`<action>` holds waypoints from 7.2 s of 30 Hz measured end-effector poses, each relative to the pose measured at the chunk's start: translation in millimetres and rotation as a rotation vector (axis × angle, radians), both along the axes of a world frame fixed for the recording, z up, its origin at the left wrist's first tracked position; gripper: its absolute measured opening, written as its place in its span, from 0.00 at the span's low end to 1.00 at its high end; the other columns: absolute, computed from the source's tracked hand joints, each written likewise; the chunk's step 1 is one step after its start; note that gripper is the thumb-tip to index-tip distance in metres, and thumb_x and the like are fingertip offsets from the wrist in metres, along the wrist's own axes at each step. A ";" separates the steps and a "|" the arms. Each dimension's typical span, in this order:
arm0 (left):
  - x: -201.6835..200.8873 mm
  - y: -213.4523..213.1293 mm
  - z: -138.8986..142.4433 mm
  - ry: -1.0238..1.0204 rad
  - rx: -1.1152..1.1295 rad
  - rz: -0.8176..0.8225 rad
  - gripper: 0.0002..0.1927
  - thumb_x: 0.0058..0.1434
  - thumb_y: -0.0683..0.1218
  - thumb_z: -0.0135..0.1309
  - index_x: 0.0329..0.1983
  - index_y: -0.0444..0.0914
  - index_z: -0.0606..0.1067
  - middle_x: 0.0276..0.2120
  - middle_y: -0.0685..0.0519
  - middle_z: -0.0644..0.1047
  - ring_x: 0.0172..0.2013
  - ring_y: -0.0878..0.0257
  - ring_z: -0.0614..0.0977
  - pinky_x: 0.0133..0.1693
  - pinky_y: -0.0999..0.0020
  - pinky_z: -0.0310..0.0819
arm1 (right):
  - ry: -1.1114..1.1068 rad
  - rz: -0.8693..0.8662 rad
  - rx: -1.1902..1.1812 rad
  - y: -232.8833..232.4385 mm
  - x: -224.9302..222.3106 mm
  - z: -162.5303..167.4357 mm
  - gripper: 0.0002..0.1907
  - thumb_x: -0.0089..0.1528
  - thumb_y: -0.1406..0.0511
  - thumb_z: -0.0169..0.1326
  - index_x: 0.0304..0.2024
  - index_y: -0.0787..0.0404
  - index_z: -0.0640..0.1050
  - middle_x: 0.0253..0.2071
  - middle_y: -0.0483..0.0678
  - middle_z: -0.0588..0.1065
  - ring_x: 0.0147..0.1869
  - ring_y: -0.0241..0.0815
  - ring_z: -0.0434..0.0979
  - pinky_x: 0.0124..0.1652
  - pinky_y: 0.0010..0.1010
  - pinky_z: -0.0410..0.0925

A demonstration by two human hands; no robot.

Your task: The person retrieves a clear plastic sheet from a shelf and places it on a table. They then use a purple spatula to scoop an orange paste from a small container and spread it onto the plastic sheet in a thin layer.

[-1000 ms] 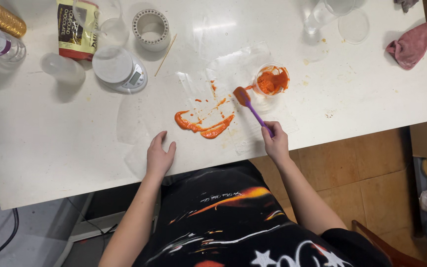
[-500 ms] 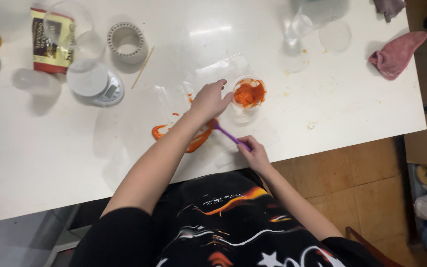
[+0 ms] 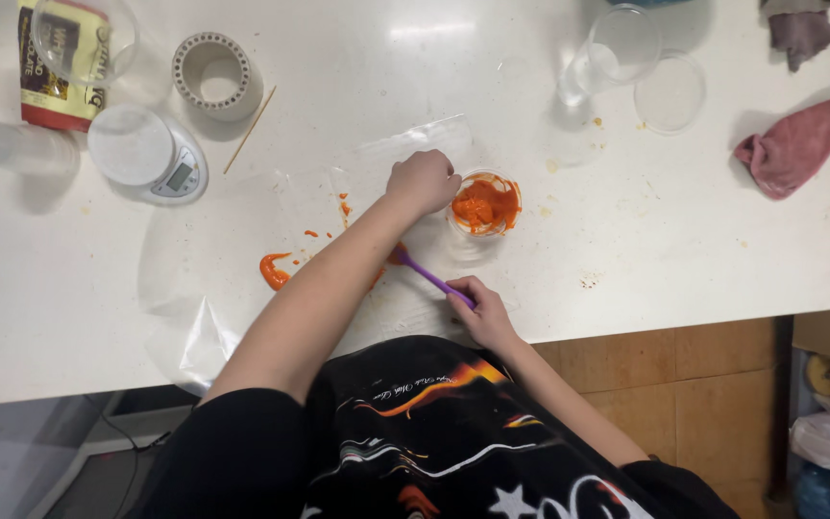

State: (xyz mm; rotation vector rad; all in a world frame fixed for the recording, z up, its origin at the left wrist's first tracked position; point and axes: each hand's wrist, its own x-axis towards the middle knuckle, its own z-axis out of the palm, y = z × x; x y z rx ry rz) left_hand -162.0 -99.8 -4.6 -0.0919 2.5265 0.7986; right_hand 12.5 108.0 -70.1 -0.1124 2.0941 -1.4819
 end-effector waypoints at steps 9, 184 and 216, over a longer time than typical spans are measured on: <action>144.2 -104.5 19.8 0.422 0.391 0.412 0.14 0.65 0.47 0.57 0.51 0.37 0.80 0.39 0.46 0.83 0.40 0.56 0.84 0.45 0.65 0.77 | 0.411 -0.150 0.267 -4.5 0.1 -11.0 0.13 0.67 0.66 0.55 0.52 0.64 0.76 0.36 0.55 0.77 0.36 0.45 0.78 0.39 0.33 0.71; 126.5 -286.9 -27.2 -0.660 0.788 0.124 0.08 0.58 0.47 0.51 0.26 0.42 0.75 0.29 0.58 0.76 0.26 0.70 0.72 0.22 0.72 0.58 | -0.295 -0.357 -0.325 -189.0 125.7 -11.2 0.11 0.69 0.65 0.52 0.52 0.63 0.75 0.30 0.41 0.75 0.21 0.24 0.61 0.21 0.18 0.55; 114.4 -307.9 -27.1 -0.243 -0.061 0.126 0.31 0.60 0.57 0.59 0.65 0.40 0.73 0.58 0.43 0.79 0.57 0.50 0.80 0.58 0.57 0.73 | 0.454 -0.459 0.323 25.5 8.7 101.5 0.10 0.67 0.69 0.58 0.51 0.65 0.79 0.36 0.45 0.79 0.38 0.32 0.76 0.38 0.25 0.69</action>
